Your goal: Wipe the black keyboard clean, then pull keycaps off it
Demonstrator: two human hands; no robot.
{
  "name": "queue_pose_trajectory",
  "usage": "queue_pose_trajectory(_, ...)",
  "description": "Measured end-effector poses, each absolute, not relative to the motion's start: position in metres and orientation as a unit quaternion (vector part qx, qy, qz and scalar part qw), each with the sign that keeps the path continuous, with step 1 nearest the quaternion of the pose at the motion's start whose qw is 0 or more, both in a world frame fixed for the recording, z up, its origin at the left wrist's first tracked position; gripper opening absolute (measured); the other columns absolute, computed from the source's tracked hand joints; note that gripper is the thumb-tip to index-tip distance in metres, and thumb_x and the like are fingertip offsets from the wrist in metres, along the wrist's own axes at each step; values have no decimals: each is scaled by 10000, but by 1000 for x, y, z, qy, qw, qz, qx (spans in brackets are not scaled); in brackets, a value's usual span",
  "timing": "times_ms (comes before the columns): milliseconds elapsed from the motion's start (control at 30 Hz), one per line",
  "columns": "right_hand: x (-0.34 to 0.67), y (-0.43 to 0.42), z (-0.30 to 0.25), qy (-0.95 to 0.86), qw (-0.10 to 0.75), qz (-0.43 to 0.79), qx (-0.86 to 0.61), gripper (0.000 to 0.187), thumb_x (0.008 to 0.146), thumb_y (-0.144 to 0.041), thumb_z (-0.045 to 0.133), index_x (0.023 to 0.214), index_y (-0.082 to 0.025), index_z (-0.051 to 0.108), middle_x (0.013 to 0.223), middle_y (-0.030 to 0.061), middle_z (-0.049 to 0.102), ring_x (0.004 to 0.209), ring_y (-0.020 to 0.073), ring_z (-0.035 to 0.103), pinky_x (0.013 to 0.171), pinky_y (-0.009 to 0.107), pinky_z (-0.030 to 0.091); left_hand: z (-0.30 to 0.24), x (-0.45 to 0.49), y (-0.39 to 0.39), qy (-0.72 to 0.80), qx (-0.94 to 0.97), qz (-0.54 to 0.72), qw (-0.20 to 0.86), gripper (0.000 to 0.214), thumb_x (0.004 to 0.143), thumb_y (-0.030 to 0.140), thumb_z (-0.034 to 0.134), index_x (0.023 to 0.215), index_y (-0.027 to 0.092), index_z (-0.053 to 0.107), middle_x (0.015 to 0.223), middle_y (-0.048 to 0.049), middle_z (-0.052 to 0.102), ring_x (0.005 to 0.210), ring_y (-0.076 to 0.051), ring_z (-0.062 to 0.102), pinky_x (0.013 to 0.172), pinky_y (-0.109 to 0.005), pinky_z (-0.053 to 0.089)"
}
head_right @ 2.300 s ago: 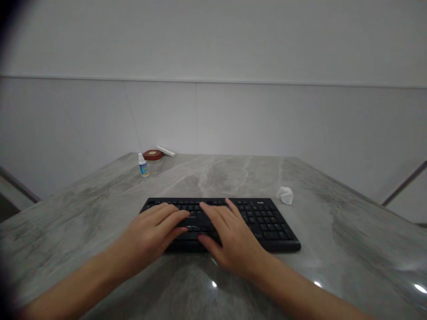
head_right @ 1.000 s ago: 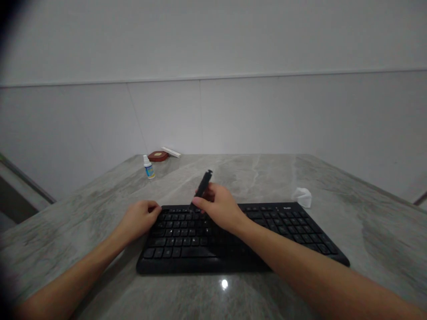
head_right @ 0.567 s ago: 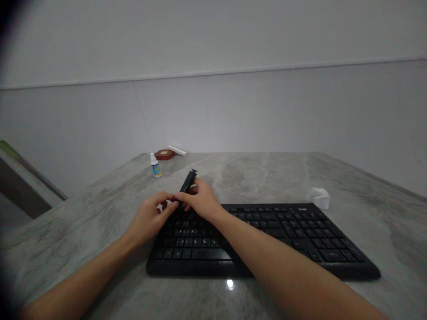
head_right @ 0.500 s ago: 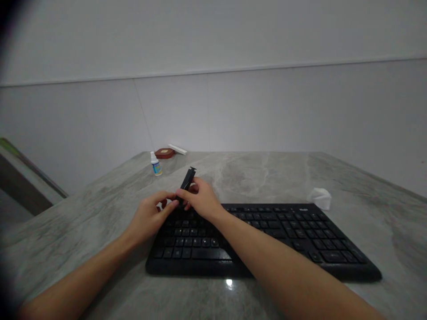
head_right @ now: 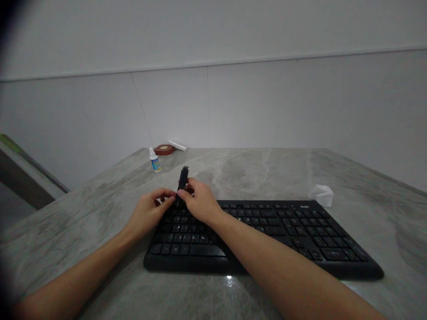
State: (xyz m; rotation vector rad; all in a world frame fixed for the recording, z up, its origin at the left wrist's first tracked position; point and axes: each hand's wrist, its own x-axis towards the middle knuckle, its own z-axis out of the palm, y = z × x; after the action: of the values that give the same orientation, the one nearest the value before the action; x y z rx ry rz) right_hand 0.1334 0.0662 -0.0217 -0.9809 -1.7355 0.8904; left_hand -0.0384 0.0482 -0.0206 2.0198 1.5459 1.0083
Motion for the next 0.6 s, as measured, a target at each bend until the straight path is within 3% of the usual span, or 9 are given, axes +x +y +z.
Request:
queue_pose_trajectory(133,134,62,-17,-721,457,334,-400,142,854,-143,602,986,-171,648,950,66,707,848,191,637,751,332,487,-20,-37,46,550,724,363,202,202,851,271,544,918,205,722,840,-34,725,657,-188,608,573,-293,452)
queue_pose_trajectory(300,135,60,-15,-747,443,295,-400,89,869,-181,620,953,-177,647,875,45,708,771,171,640,687,297,478,-18,-36,46,545,723,380,189,187,857,277,553,900,200,718,877,-41,726,735,-207,628,633,-315,471)
queue_pose_trajectory(600,134,59,-13,-764,433,283,-386,174,867,-170,617,1034,-170,663,884,45,718,775,167,646,704,290,473,-12,-35,41,484,726,468,142,383,931,332,527,1293,218,580,1176,-64,676,915,-197,604,753,-313,473)
